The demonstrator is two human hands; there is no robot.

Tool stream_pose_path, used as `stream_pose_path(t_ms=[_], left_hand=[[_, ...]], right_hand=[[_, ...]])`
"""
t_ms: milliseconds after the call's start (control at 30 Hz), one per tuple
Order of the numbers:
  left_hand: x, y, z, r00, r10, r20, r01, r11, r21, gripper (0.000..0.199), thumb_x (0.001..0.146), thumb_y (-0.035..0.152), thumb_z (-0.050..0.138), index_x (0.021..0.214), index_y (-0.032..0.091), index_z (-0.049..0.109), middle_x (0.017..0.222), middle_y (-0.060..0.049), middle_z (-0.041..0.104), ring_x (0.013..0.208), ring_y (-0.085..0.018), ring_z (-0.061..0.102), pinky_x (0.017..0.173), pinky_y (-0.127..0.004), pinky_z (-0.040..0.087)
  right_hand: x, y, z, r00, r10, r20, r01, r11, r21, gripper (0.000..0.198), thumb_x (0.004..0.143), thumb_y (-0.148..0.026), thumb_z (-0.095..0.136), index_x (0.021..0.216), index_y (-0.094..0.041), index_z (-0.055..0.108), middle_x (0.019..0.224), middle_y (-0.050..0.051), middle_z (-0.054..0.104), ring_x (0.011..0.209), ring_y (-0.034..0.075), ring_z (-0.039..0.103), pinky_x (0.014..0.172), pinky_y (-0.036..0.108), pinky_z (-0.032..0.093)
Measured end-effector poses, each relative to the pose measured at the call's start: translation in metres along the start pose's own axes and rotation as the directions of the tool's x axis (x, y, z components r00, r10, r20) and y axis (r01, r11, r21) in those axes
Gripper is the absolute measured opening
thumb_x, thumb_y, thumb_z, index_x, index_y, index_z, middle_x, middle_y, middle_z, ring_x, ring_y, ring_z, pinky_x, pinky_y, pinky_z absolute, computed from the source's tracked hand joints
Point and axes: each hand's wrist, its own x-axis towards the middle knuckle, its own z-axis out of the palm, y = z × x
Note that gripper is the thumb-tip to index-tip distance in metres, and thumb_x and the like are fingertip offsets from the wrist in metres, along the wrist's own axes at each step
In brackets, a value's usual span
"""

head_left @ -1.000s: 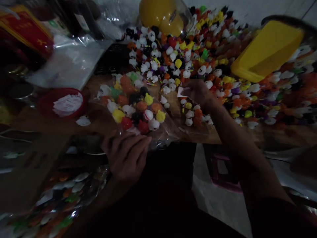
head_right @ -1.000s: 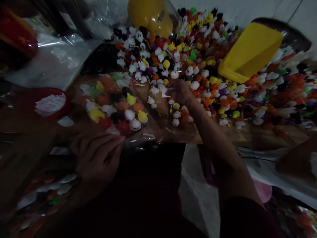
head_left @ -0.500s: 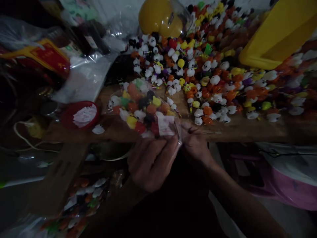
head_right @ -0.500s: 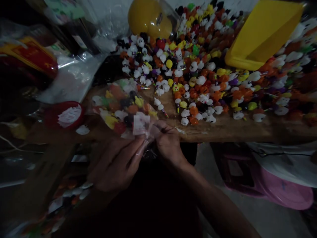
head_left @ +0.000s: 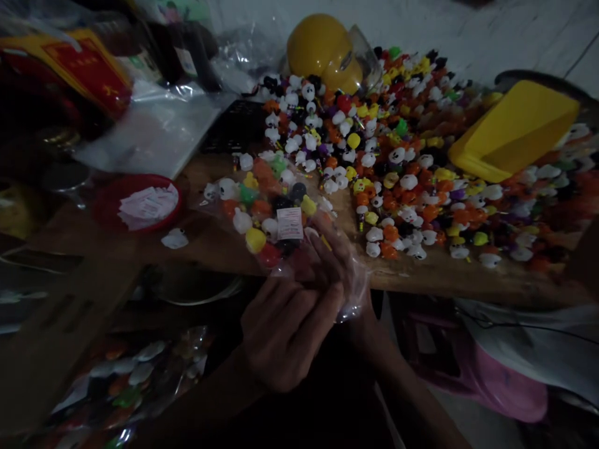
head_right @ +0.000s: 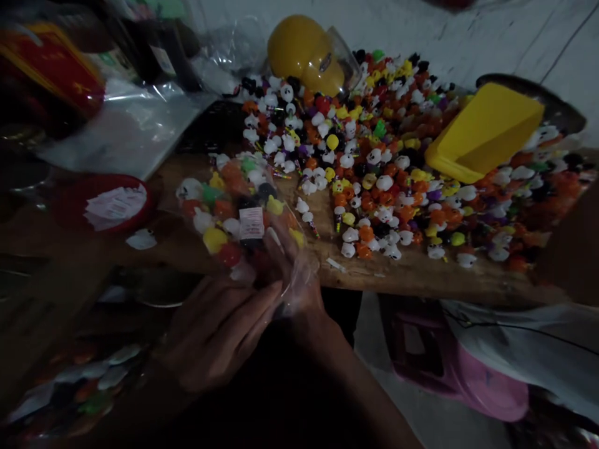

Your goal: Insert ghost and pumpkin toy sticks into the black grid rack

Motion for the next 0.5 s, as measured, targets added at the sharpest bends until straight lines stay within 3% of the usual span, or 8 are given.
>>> stream_pose_path(t_ms=[67,133,167,233,333,400,433,500], left_hand=[[-0.003,0.000,0.002,1.000,-0.004,-0.009,0.003,1.000,-0.024,0.027,0.091,0.008,0.063,0.118,0.006,0.065,0.079,-0.005,0.072,0.074,-0.018,0.067,0.069,-0.034,0.053],[-0.008,0.003,0.009,0.998,0.015,-0.063,-0.018,0.999,-0.041,0.025,0.088,0.009,0.067,0.113,0.006,0.066,0.076,-0.005,0.070,0.071,-0.018,0.066,0.065,-0.034,0.052],[-0.011,0.004,0.015,0.996,0.029,-0.082,-0.032,0.999,-0.041,0.024,0.086,0.008,0.070,0.109,0.005,0.066,0.075,-0.004,0.069,0.069,-0.018,0.066,0.063,-0.033,0.050],[-0.021,0.006,0.027,0.995,0.059,-0.077,-0.062,0.998,-0.027,0.022,0.083,0.008,0.074,0.104,0.006,0.067,0.070,-0.002,0.067,0.065,-0.016,0.063,0.060,-0.032,0.047],[-0.039,0.006,0.040,0.995,0.095,0.042,-0.090,0.991,-0.096,0.014,0.086,0.017,0.074,0.098,0.011,0.068,0.065,0.001,0.063,0.061,-0.014,0.060,0.059,-0.030,0.046],[-0.051,0.003,0.038,0.995,0.080,0.059,-0.060,0.958,-0.282,0.022,0.090,0.033,0.071,0.096,0.012,0.068,0.066,0.000,0.064,0.061,-0.014,0.060,0.062,-0.030,0.049],[-0.057,0.001,0.035,0.998,0.011,0.056,0.012,0.919,-0.393,0.027,0.091,0.039,0.069,0.096,0.013,0.068,0.066,0.000,0.064,0.061,-0.013,0.060,0.063,-0.029,0.050],[-0.066,-0.001,0.025,0.962,-0.269,0.036,0.248,0.817,-0.520,0.024,0.096,0.039,0.063,0.094,0.016,0.068,0.066,0.002,0.063,0.060,-0.010,0.059,0.062,-0.025,0.049]], right_hand=[[-0.030,-0.005,-0.021,0.984,-0.030,0.173,0.032,0.999,-0.010,0.043,0.099,-0.029,0.045,0.137,-0.038,0.062,0.125,0.003,0.074,0.114,0.028,0.071,0.090,0.043,0.064],[-0.058,-0.013,-0.048,0.959,-0.056,0.278,0.072,0.996,-0.051,0.045,0.096,-0.023,0.048,0.132,-0.044,0.064,0.111,0.000,0.078,0.090,0.025,0.077,0.071,0.039,0.066],[-0.068,-0.017,-0.062,0.967,-0.035,0.254,0.060,0.994,-0.093,0.044,0.095,-0.022,0.049,0.128,-0.045,0.067,0.107,0.001,0.079,0.084,0.025,0.077,0.066,0.038,0.065],[-0.074,-0.024,-0.087,0.993,0.101,0.056,-0.086,0.972,-0.219,0.039,0.095,-0.024,0.051,0.121,-0.045,0.070,0.102,0.003,0.078,0.084,0.028,0.077,0.066,0.042,0.064],[-0.051,-0.018,-0.102,0.943,0.242,-0.228,-0.296,0.923,-0.247,0.037,0.097,-0.042,0.053,0.133,-0.044,0.062,0.124,0.007,0.071,0.112,0.036,0.070,0.089,0.055,0.061],[-0.028,0.002,-0.094,0.960,0.248,-0.131,-0.267,0.952,-0.147,0.062,0.095,-0.054,0.056,0.153,-0.038,0.042,0.152,0.009,0.053,0.132,0.038,0.058,0.106,0.059,0.053],[-0.018,0.015,-0.086,0.967,0.250,-0.043,-0.254,0.957,-0.141,0.072,0.092,-0.058,0.060,0.156,-0.034,0.037,0.153,0.012,0.050,0.132,0.039,0.058,0.106,0.060,0.052],[-0.006,0.040,-0.068,0.950,0.255,0.181,-0.218,0.955,-0.201,0.073,0.090,-0.060,0.062,0.153,-0.030,0.040,0.141,0.016,0.060,0.119,0.039,0.066,0.095,0.058,0.057]])
